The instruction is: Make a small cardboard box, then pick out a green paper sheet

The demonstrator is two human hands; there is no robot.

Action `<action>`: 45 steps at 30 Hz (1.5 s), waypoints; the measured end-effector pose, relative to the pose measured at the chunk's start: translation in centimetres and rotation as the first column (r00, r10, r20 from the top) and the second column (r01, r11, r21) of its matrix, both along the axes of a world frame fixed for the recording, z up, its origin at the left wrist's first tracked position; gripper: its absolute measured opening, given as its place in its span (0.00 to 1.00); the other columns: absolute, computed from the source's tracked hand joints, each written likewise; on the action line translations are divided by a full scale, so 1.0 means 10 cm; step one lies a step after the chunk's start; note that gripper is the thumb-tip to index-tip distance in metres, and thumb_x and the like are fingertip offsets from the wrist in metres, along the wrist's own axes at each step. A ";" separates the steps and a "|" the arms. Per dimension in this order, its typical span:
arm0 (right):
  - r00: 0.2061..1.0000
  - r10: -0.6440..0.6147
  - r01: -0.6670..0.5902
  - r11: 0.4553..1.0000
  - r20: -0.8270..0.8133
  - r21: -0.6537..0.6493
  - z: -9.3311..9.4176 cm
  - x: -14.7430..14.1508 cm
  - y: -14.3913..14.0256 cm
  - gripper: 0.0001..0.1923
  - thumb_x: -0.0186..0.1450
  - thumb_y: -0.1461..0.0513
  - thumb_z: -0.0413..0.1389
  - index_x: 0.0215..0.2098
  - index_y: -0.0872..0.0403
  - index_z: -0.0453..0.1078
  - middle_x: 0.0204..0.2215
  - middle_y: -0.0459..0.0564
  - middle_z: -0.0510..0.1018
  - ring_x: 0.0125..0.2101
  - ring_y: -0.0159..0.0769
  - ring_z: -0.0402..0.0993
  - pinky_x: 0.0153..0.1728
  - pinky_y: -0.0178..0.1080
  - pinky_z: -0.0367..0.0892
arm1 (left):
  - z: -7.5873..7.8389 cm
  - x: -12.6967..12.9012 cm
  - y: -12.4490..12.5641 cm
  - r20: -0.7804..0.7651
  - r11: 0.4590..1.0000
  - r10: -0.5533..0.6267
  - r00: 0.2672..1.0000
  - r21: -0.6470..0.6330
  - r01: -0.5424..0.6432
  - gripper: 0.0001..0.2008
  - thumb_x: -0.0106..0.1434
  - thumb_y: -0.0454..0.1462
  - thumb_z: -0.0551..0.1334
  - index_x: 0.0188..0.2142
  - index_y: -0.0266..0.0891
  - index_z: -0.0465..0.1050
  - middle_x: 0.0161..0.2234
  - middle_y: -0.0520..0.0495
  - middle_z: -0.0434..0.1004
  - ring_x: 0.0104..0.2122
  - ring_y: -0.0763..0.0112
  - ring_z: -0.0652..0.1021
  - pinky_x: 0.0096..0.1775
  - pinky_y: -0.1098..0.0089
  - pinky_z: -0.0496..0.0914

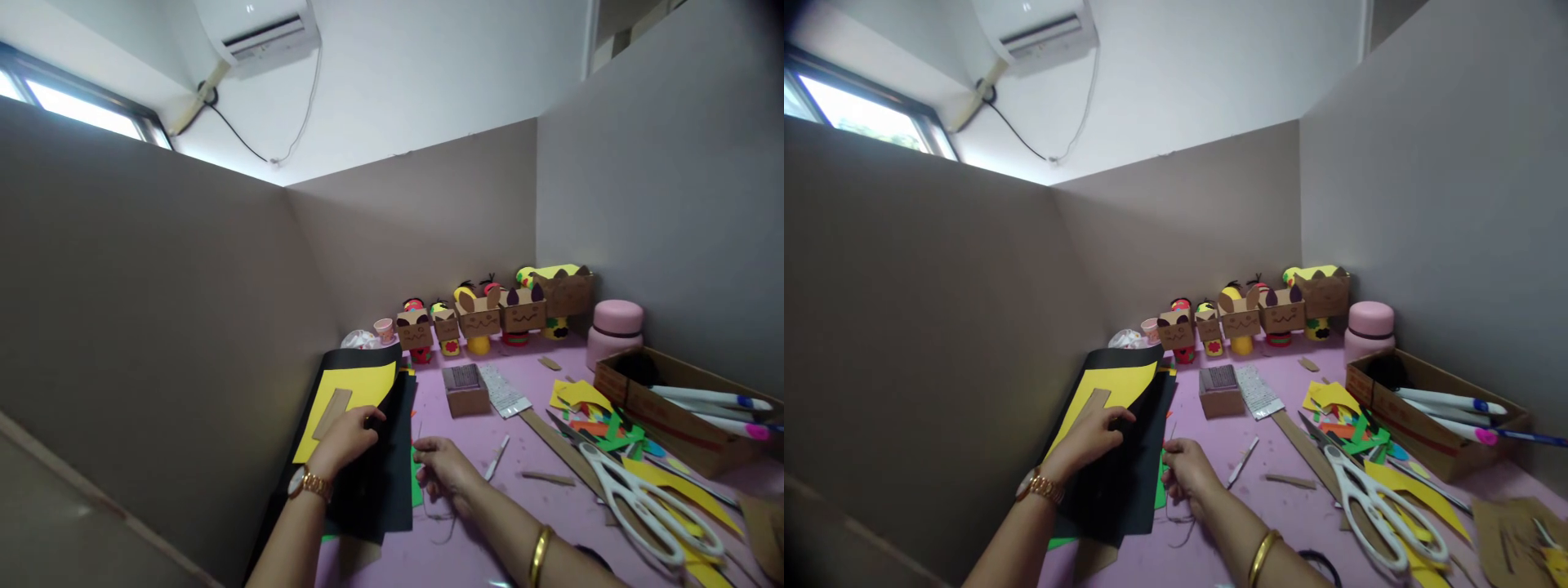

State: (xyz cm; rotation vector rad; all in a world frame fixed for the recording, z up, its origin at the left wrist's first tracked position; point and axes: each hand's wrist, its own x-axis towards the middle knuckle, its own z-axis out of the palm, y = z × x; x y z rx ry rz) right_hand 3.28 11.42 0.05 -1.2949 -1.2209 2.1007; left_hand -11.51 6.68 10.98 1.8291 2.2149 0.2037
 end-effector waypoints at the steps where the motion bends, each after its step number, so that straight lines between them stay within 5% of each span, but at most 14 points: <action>1: 1.000 0.008 -0.008 1.000 0.010 0.006 -0.01 -0.01 0.00 0.14 0.66 0.59 0.53 0.49 0.55 0.64 0.43 0.50 0.73 0.36 0.36 0.73 0.34 0.43 0.71 | 0.01 0.00 -0.01 -0.008 1.000 0.005 1.000 0.003 -0.005 0.11 0.62 0.39 0.59 0.43 0.37 0.71 0.43 0.46 0.75 0.41 0.65 0.75 0.44 0.57 0.69; 10: 0.995 0.088 -0.090 0.995 0.044 0.036 0.00 -0.09 0.02 0.14 0.66 0.59 0.53 0.48 0.55 0.65 0.44 0.51 0.73 0.38 0.37 0.73 0.36 0.44 0.71 | -0.15 0.02 0.00 -0.044 0.999 -0.028 0.999 0.014 0.029 0.11 0.64 0.40 0.57 0.42 0.37 0.72 0.44 0.46 0.76 0.44 0.64 0.75 0.47 0.55 0.67; 22: 0.999 -0.019 0.018 1.000 -0.041 -0.016 0.08 -0.22 0.05 0.15 0.66 0.59 0.53 0.50 0.55 0.64 0.44 0.51 0.72 0.37 0.37 0.73 0.36 0.44 0.71 | -0.28 0.09 -0.05 -0.140 0.999 -0.041 0.989 0.013 0.043 0.18 0.63 0.41 0.57 0.52 0.40 0.66 0.49 0.43 0.74 0.48 0.62 0.74 0.49 0.55 0.66; 30: 0.996 0.034 -0.033 0.999 -0.077 0.005 0.06 -0.16 0.09 0.14 0.66 0.60 0.53 0.49 0.55 0.65 0.42 0.50 0.73 0.34 0.35 0.74 0.32 0.41 0.72 | -0.38 0.33 -0.06 -0.239 0.999 -0.046 0.970 -0.003 0.046 0.30 0.55 0.41 0.61 0.58 0.44 0.60 0.43 0.40 0.78 0.42 0.53 0.77 0.40 0.56 0.70; 36: 0.999 0.035 -0.034 0.997 -0.021 0.073 0.01 -0.09 0.11 0.13 0.66 0.59 0.53 0.48 0.56 0.65 0.40 0.49 0.74 0.32 0.33 0.74 0.30 0.39 0.72 | -0.32 0.26 -0.05 -0.188 0.999 -0.054 0.981 -0.007 0.053 0.27 0.55 0.31 0.58 0.56 0.44 0.62 0.45 0.42 0.78 0.43 0.57 0.77 0.43 0.56 0.69; 45: 0.983 0.172 -0.180 0.976 0.070 0.127 -0.10 -0.05 0.05 0.10 0.66 0.59 0.53 0.41 0.57 0.68 0.33 0.46 0.75 0.26 0.29 0.72 0.24 0.35 0.70 | -0.18 -0.05 -0.07 -0.052 0.998 -0.004 0.999 0.057 0.007 0.30 0.50 0.28 0.53 0.54 0.40 0.67 0.53 0.47 0.72 0.52 0.67 0.71 0.50 0.73 0.63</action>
